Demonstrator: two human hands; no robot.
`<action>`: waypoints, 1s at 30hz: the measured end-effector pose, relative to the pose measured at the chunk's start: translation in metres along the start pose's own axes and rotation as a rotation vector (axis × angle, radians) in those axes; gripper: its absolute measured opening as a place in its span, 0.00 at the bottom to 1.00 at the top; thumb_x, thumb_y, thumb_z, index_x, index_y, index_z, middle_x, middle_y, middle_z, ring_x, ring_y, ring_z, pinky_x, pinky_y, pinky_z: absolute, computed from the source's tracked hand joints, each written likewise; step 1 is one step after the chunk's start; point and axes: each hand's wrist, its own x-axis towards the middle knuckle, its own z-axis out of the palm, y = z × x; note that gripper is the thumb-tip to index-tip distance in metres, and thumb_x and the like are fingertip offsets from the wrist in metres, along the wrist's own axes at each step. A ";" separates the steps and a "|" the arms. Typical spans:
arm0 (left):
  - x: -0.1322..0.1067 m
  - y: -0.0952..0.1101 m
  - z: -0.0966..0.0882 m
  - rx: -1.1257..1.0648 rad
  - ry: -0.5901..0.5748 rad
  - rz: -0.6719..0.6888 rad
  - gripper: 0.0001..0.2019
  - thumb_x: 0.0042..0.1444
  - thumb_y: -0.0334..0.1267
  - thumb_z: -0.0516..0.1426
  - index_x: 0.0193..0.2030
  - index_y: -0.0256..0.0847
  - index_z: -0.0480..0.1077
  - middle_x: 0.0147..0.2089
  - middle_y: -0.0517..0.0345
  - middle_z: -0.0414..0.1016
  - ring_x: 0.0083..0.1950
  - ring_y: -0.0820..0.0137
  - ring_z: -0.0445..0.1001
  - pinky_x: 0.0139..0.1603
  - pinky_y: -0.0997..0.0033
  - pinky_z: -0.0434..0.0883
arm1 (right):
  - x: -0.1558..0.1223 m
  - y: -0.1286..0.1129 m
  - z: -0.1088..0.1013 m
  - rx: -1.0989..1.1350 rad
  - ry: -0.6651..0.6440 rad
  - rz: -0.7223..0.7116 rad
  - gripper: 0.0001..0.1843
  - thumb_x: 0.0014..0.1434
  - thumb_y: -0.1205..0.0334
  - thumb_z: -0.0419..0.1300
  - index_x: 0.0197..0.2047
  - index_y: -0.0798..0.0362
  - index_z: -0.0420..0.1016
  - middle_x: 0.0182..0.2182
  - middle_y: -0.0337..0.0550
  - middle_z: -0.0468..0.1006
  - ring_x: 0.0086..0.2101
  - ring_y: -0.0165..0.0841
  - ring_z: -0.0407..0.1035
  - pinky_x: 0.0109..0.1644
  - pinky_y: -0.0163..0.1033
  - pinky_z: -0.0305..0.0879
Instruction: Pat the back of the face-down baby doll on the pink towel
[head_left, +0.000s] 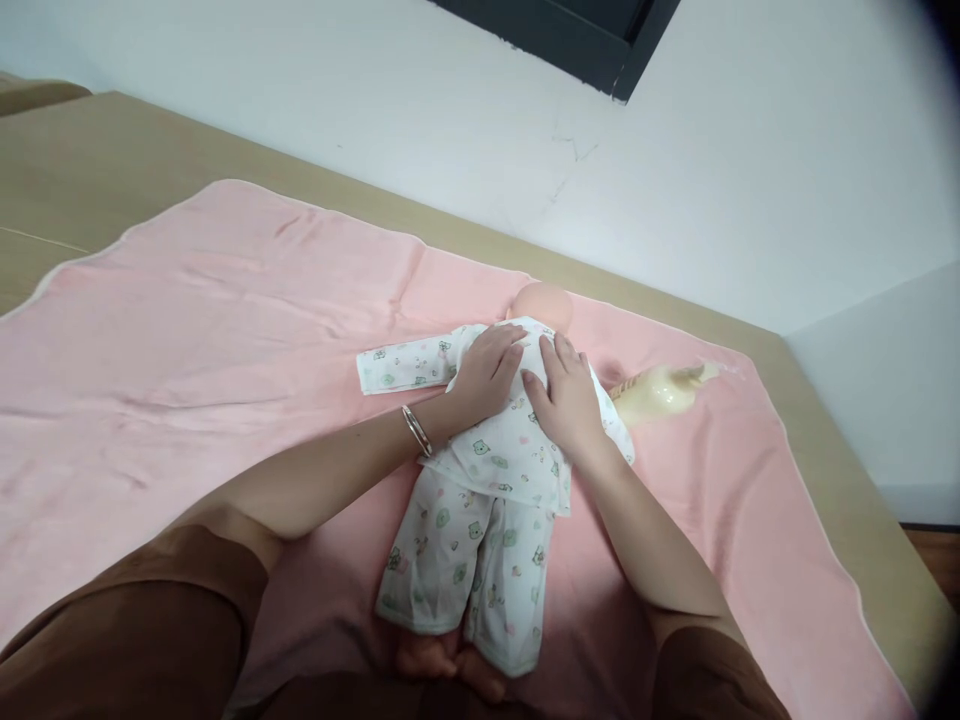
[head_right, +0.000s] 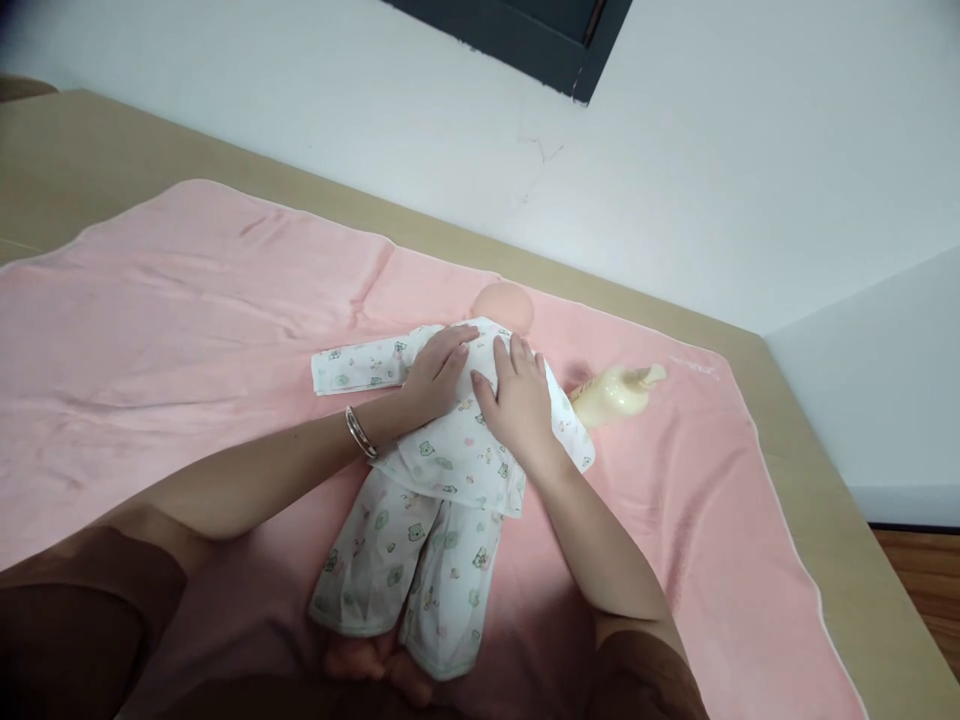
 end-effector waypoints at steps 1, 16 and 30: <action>0.000 0.000 0.000 -0.001 0.001 0.001 0.27 0.73 0.50 0.38 0.56 0.36 0.71 0.58 0.45 0.76 0.63 0.61 0.72 0.69 0.52 0.67 | -0.005 -0.005 0.001 -0.021 0.021 -0.001 0.33 0.71 0.50 0.45 0.71 0.62 0.57 0.71 0.65 0.56 0.71 0.53 0.49 0.71 0.67 0.48; -0.001 -0.003 -0.001 -0.027 0.017 0.014 0.27 0.73 0.51 0.37 0.55 0.38 0.72 0.57 0.46 0.77 0.62 0.63 0.73 0.68 0.52 0.68 | -0.003 -0.005 -0.001 0.012 -0.073 -0.350 0.23 0.69 0.57 0.50 0.64 0.46 0.71 0.69 0.42 0.64 0.72 0.47 0.46 0.75 0.64 0.40; 0.002 0.005 -0.003 -0.007 -0.010 -0.017 0.21 0.72 0.44 0.41 0.55 0.38 0.71 0.58 0.47 0.77 0.62 0.63 0.73 0.68 0.53 0.68 | 0.006 0.013 0.008 0.052 -0.001 -0.101 0.31 0.70 0.48 0.47 0.72 0.49 0.57 0.74 0.48 0.51 0.73 0.46 0.44 0.73 0.63 0.46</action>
